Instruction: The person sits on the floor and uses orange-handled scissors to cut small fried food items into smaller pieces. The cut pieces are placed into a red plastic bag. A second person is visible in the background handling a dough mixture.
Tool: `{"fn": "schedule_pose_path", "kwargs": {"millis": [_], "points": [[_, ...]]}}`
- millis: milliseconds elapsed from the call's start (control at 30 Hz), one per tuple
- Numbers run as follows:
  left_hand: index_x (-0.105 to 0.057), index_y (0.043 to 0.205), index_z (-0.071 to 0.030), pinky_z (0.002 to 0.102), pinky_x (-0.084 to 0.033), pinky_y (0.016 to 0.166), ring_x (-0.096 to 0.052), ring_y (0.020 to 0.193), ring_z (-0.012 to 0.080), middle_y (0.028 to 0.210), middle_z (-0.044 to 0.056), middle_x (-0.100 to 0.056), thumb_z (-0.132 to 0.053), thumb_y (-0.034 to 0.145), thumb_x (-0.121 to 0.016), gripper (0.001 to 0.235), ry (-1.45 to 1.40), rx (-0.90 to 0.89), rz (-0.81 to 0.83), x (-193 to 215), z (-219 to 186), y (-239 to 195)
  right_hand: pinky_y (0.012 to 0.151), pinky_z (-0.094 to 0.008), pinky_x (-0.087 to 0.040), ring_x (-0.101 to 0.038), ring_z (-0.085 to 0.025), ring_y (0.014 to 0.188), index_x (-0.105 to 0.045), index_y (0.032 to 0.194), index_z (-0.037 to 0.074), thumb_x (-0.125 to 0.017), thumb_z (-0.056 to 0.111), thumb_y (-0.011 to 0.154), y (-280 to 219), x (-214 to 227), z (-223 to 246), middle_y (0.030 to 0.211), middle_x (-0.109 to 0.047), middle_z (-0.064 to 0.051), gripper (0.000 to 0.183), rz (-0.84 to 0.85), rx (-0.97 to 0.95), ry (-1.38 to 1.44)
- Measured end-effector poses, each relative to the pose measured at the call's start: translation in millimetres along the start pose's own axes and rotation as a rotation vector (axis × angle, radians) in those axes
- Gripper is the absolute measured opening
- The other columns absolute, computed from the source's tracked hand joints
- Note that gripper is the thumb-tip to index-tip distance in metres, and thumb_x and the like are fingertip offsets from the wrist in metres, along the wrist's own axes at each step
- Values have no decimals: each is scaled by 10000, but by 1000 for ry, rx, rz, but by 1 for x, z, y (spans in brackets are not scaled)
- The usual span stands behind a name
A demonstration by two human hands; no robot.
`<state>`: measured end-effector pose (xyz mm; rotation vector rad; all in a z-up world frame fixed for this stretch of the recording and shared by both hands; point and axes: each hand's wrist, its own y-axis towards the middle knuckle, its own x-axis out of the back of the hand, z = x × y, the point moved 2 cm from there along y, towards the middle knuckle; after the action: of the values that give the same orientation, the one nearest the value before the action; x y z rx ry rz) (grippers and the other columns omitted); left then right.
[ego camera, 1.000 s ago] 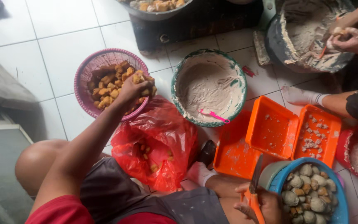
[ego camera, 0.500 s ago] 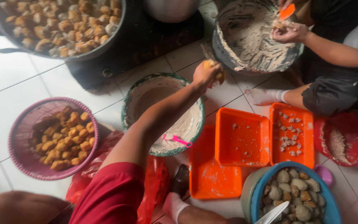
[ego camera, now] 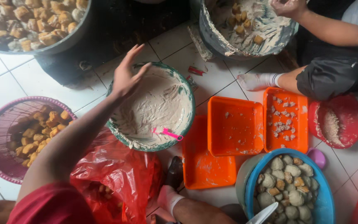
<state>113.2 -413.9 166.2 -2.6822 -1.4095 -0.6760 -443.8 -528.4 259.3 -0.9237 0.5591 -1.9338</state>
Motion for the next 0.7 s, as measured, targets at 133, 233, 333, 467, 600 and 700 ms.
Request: {"fn": "schedule_pose_path", "kwargs": {"millis": [133,233,333,467,600,700], "points": [[-590,1409,-107,433,-468,1043,-606,1189,325,1371,158,-618,-251,965,-711,482,336,370,-308,137,73,-162,447,-287,-462,-572,-140,490,-677,1083,-29,-807,73,794,-13,-12,8,622,-599,-100,333,-17,114,-13],[-658,1354,-87,491,-454,1050,-579,1247,376,1328,190,-628,-277,1010,-709,396,579,383,-444,202,117,-258,451,-288,-458,-571,-143,491,-672,1084,-35,-798,67,803,-22,-30,16,622,-599,-105,325,-29,179,-24],[-659,1351,-75,511,-450,1049,-564,1233,414,1307,216,-627,-294,900,-724,505,676,460,-309,230,172,-307,455,-288,-454,-570,-147,491,-668,1086,-41,-788,61,811,-32,-50,25,621,-599,-109,317,-66,236,-31],[-527,1391,-36,528,-414,984,-481,1271,424,1419,235,-504,-391,777,-780,753,702,491,-129,239,223,-327,459,-290,-449,-568,-152,492,-663,1088,-48,-776,54,822,-37,-80,38,620,-599,-115,306,-113,299,-34],[-545,1388,-53,524,-520,900,-543,1224,405,1292,210,-572,-305,891,-701,578,862,490,-141,210,234,-333,464,-291,-443,-567,-156,493,-657,1090,-56,-763,47,833,-51,-80,43,619,-599,-120,296,-182,332,-86],[-574,1275,-79,522,-531,882,-528,1183,425,1220,185,-571,-186,827,-721,484,798,439,-174,217,229,-357,468,-292,-440,-566,-160,493,-653,1091,-62,-753,41,841,-25,-82,64,618,-599,-125,288,-110,391,-171]]}}
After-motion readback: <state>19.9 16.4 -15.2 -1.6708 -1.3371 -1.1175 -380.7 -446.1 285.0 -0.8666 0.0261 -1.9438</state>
